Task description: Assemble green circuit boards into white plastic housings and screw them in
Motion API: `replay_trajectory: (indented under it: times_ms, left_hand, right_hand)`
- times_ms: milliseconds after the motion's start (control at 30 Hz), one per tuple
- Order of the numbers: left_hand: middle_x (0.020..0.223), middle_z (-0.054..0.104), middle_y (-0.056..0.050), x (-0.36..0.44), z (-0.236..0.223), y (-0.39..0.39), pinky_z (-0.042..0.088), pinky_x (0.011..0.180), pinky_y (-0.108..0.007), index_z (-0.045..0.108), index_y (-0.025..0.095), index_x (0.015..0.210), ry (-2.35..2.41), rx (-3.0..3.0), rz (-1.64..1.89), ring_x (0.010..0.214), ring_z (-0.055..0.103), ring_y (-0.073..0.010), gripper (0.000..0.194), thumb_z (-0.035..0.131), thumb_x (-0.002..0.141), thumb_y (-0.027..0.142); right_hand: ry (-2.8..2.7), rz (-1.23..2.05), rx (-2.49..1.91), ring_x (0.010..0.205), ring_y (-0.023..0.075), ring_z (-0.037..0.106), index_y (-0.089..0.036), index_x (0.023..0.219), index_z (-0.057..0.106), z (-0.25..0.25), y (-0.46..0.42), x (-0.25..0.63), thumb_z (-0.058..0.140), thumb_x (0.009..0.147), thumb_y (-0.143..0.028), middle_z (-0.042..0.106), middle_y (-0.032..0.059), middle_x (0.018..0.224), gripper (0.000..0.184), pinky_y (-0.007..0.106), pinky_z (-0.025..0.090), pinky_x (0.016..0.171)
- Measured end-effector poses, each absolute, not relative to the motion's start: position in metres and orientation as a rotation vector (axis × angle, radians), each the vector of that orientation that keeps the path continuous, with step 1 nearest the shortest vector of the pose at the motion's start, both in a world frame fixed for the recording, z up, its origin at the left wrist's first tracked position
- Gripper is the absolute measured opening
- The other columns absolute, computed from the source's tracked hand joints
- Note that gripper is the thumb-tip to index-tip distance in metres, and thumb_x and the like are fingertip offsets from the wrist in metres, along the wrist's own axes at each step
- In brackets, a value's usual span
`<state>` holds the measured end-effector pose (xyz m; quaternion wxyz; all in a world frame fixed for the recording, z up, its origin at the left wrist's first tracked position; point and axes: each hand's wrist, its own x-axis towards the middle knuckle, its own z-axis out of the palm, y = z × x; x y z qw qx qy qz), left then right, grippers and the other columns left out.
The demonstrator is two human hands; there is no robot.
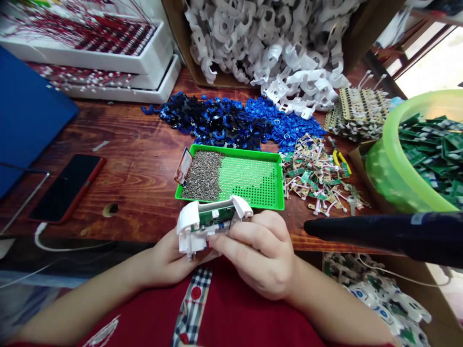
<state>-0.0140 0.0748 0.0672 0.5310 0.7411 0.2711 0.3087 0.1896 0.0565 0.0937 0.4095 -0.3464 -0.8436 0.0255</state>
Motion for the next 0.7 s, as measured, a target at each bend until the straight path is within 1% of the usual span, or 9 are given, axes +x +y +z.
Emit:
replay_trajectory:
  times_ms: [67,133,267,367,433,567,700]
  left_hand:
    - [0.102,0.063,-0.012,-0.016,0.069,0.075,0.053,0.082,-0.033,0.043,0.014,0.119,0.661,1.803,0.733,0.09,0.063,-0.0224,0.042,0.053,0.078,0.012]
    - [0.102,0.063,-0.012,-0.016,0.072,0.075,0.052,0.083,-0.033,0.044,0.013,0.119,0.642,1.805,0.705,0.09,0.063,-0.0221,0.042,0.053,0.078,0.012]
    - [0.114,0.06,-0.014,-0.015,0.081,0.075,0.05,0.091,-0.036,0.04,0.013,0.125,0.602,1.789,0.64,0.101,0.061,-0.0242,0.048,0.052,0.079,0.012]
    - [0.123,0.056,-0.015,-0.013,0.083,0.074,0.046,0.097,-0.039,0.032,0.015,0.132,0.592,1.773,0.656,0.111,0.056,-0.0261,0.056,0.052,0.08,0.012]
    - [0.125,0.055,-0.016,-0.013,0.081,0.074,0.044,0.099,-0.038,0.029,0.015,0.134,0.571,1.772,0.658,0.112,0.056,-0.0259,0.058,0.052,0.08,0.011]
    - [0.126,0.055,-0.017,-0.015,0.075,0.073,0.045,0.098,-0.038,0.027,0.014,0.135,0.544,1.789,0.664,0.112,0.056,-0.0261,0.061,0.052,0.079,0.009]
    - [0.124,0.057,-0.016,-0.016,0.074,0.073,0.045,0.098,-0.04,0.027,0.014,0.135,0.594,1.77,0.633,0.111,0.057,-0.027,0.062,0.054,0.079,0.01]
  right_hand:
    - [-2.124,0.061,-0.872,0.077,0.0117,0.046,-0.013,0.096,0.067,0.096,0.054,0.189,0.062,0.074,-0.003,0.056,0.0037,0.081,0.025,0.028,0.041,0.067]
    - [-2.134,0.057,-0.839,0.076,0.0113,0.048,-0.011,0.097,0.066,0.097,0.053,0.189,0.06,0.075,-0.003,0.056,0.0039,0.083,0.024,0.029,0.042,0.066]
    - [-2.124,0.005,-0.777,0.076,0.011,0.051,-0.008,0.101,0.064,0.094,0.051,0.189,0.06,0.075,-0.002,0.055,0.004,0.086,0.027,0.029,0.043,0.064]
    - [-2.093,-0.009,-0.774,0.077,0.0111,0.052,-0.01,0.1,0.064,0.091,0.049,0.189,0.06,0.075,-0.003,0.057,0.0035,0.087,0.026,0.029,0.044,0.064]
    - [-2.092,-0.011,-0.768,0.079,0.0119,0.053,-0.011,0.101,0.064,0.09,0.049,0.19,0.06,0.076,-0.003,0.057,0.0034,0.087,0.026,0.03,0.046,0.067]
    - [-2.084,0.003,-0.759,0.082,0.0129,0.053,-0.013,0.103,0.064,0.091,0.052,0.189,0.06,0.077,-0.006,0.059,0.0034,0.087,0.027,0.03,0.047,0.07]
    - [-2.055,0.076,-0.804,0.077,0.0116,0.054,-0.016,0.097,0.065,0.094,0.055,0.186,0.059,0.078,-0.007,0.059,0.0023,0.08,0.022,0.029,0.046,0.07]
